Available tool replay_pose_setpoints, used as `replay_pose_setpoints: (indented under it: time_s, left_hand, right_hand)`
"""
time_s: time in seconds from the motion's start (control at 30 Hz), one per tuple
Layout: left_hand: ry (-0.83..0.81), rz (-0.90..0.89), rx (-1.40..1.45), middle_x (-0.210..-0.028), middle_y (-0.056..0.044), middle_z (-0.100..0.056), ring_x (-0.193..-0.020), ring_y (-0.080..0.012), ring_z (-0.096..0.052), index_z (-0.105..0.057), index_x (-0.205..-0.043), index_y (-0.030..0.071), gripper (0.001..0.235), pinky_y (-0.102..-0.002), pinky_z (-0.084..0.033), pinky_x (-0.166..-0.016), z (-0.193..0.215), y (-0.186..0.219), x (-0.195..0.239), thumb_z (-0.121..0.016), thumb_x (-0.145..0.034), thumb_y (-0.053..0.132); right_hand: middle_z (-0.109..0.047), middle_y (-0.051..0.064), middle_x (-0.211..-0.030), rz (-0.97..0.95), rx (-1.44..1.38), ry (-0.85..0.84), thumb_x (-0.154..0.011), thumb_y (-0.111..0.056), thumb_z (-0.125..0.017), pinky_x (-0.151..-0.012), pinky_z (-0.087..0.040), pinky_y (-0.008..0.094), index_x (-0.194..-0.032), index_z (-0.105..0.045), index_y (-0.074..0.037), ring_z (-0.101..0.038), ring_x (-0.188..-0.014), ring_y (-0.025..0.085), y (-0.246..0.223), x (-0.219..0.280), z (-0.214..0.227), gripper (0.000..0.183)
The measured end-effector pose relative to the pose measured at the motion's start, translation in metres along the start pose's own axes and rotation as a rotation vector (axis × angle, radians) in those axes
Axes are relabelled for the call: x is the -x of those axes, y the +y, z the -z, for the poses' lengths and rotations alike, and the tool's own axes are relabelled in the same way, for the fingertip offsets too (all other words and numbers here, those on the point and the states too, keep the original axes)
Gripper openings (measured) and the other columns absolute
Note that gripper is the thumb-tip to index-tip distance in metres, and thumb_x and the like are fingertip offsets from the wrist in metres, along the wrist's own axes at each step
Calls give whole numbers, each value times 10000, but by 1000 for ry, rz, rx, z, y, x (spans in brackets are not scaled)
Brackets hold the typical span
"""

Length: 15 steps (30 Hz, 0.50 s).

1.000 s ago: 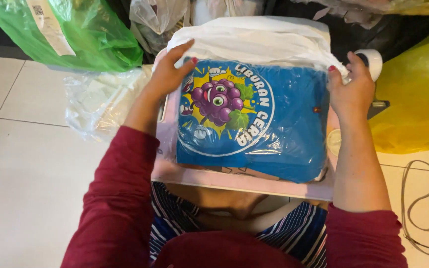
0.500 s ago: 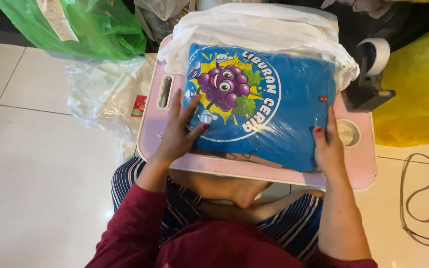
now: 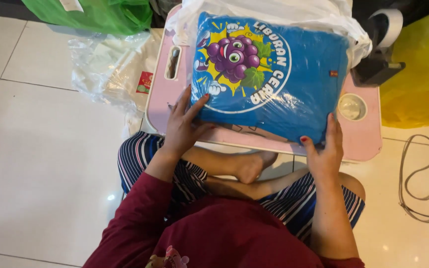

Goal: The person sits on the floor and places a white plastic bag containing a blue item onto a pink tray. They smooth the bag, apply a shipping label, and then place a brown wrapped item on top of the bag. The person adjusts the items on the tray to ensure they are secure.

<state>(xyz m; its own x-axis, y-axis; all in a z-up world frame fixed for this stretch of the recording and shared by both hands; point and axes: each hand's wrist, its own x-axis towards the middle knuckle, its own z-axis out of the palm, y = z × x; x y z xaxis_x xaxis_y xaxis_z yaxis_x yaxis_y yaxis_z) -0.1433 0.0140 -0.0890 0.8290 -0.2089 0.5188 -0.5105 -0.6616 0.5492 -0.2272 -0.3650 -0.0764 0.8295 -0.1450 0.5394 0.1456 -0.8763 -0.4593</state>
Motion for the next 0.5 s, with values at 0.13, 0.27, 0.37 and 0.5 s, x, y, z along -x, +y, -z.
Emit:
replay_pose_setpoints:
  time_s: [0.13,0.27,0.37,0.5]
  left_hand:
    - [81,-27,-193,-1552,-171,-471,-1368,-410,-540,-527,-1510,433,852,-683,-292,-1123,-2,-1,4,-910,-752,499]
    - [117,2,-83,-1640,-194,-311,-1508,-492,-287,-593,-1470,366,725,-705,-213,-1149,15,28,-2,-894,-819,473]
    - [135,-124,-74,-1673,-174,-276,-1562,-450,-186,-526,-1531,324,836,-688,-97,-1202,14,56,-21,-927,-814,478]
    - [60,-297,-354,-1659,-85,-355,-1552,-393,-268,-501,-1521,394,863,-759,-148,-1157,-17,61,-19,-820,-770,675]
  right_hand:
    - [-545,324,-1404,15,-4,72,-902,-397,-836,-962,-524,603,-1559,-523,-61,-582,-1220,549,-9,2,2,801]
    - [-494,411,-1420,184,108,122,-895,-461,-807,-1016,-457,680,-1471,-592,16,-514,-1277,625,-4,-4,13,778]
    - [-362,371,-1552,317,144,178,-984,-586,-662,-1094,-343,715,-1506,-530,56,-382,-1386,626,-36,-19,11,838]
    - [-369,321,-1587,459,297,117,-959,-662,-604,-985,-237,819,-1517,-554,-116,-310,-1401,648,-40,-5,-36,782]
